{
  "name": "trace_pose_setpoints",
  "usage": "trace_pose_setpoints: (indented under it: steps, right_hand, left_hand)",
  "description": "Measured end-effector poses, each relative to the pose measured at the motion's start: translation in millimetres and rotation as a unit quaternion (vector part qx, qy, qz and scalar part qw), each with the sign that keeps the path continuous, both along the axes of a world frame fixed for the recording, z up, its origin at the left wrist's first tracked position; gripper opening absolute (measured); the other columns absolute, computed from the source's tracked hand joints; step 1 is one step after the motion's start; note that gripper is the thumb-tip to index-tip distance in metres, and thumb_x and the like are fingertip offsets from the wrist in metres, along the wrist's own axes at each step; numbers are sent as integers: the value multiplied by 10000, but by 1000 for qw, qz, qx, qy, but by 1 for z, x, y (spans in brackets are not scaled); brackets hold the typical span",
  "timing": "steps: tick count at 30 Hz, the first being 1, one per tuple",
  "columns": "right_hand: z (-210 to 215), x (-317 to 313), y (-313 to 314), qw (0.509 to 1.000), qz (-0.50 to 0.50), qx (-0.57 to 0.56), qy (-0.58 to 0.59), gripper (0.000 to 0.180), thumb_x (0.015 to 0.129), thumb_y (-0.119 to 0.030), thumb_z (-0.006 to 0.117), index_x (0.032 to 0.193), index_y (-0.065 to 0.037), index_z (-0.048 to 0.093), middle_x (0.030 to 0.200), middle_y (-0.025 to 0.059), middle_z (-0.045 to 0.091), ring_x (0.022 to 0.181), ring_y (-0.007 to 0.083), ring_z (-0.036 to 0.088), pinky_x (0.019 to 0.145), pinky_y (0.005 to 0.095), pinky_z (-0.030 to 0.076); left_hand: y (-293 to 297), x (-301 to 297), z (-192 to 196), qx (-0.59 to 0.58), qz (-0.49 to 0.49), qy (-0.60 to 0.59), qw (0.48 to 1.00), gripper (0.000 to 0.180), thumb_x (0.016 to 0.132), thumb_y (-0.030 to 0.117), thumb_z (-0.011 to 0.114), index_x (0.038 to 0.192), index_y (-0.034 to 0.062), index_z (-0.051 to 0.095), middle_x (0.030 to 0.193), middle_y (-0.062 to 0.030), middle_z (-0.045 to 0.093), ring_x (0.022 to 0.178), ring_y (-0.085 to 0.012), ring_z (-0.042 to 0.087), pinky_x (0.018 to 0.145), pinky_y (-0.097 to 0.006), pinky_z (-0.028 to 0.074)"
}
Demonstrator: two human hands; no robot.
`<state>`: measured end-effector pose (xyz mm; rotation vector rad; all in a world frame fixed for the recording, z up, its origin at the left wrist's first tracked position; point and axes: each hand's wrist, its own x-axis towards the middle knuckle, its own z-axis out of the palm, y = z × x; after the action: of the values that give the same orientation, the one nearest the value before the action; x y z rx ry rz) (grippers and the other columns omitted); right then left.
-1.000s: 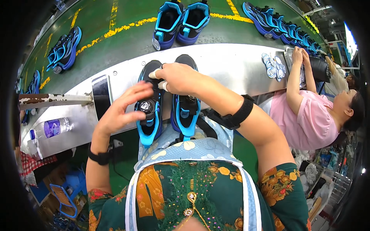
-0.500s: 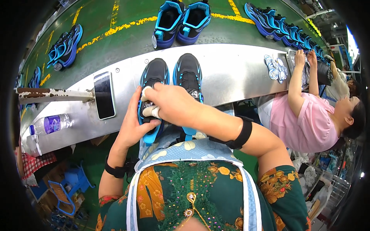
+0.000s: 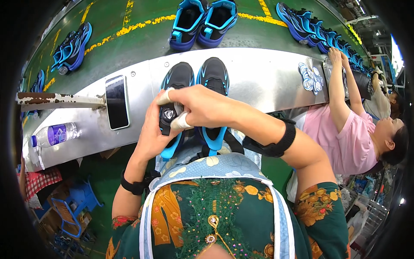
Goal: Wiping and cleaning sneakers at a production line station.
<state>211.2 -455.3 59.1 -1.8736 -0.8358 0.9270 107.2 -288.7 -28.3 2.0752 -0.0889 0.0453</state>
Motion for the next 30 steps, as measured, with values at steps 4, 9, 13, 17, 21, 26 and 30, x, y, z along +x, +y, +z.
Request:
trace_pose_setpoints:
  steps: [4, 9, 13, 17, 21, 26, 30]
  right_hand:
    - [-26, -1, -6, 976, 37, 15, -212, 387, 767, -109, 734, 1142, -73, 649, 850, 164, 652, 776, 333, 645, 696, 396, 515]
    - [-28, -16, -2, 941, 15, -45, -335, 272, 742, -123, 720, 981, -53, 610, 784, 127, 620, 748, 337, 640, 650, 415, 516]
    - [-31, -29, 5, 921, 0, -35, -388, 235, 720, -110, 692, 856, -48, 510, 735, 91, 580, 718, 339, 634, 609, 437, 507]
    - [-30, 3, -27, 975, 27, 45, -216, 279, 799, -175, 726, 1032, -35, 661, 901, 143, 675, 841, 324, 660, 725, 380, 533]
    - [-10, 19, -96, 976, -170, -12, -136, 330, 920, -209, 654, 1215, -61, 635, 968, 57, 683, 877, 142, 647, 748, 297, 536]
    - [-68, -22, -107, 952, -265, -24, 154, 706, 921, -327, 650, 1460, -19, 315, 896, 150, 672, 803, 194, 679, 689, 313, 538]
    - [-67, -54, -91, 974, -201, -72, 79, 778, 929, -203, 645, 1502, 25, 170, 933, 118, 644, 790, 149, 658, 677, 286, 537]
  left_hand:
    - [-1, 0, 1, 18, -2, -3, 1000, 969, 685, 222, 835, 1448, 3, 279, 1459, -238, 358, 1338, -397, 368, 1115, -465, 300]
    - [-4, -1, 2, 35, -11, 6, 999, 944, 731, 175, 812, 1483, 52, 255, 1497, -189, 330, 1375, -360, 346, 1131, -435, 302]
    - [-1, -3, -6, 61, -16, -17, 998, 974, 708, 146, 819, 1486, 43, 242, 1504, -197, 313, 1393, -363, 312, 1143, -440, 277]
    - [-5, -9, 15, 16, -4, 8, 1000, 894, 736, 107, 777, 1471, 24, 276, 1501, -184, 325, 1391, -330, 324, 1131, -433, 287]
    - [1, -45, 52, -119, 117, 69, 984, 753, 786, 148, 742, 1425, 6, 370, 1188, -206, 603, 1044, -340, 619, 912, -409, 487]
    - [-42, -38, 62, 51, 14, 76, 996, 823, 813, 132, 700, 1506, 79, 259, 974, -235, 597, 836, -366, 618, 759, -450, 503]
    - [-55, -5, 51, 269, 26, 13, 963, 907, 759, 179, 742, 1518, 113, 249, 870, -219, 531, 777, -397, 570, 707, -471, 478]
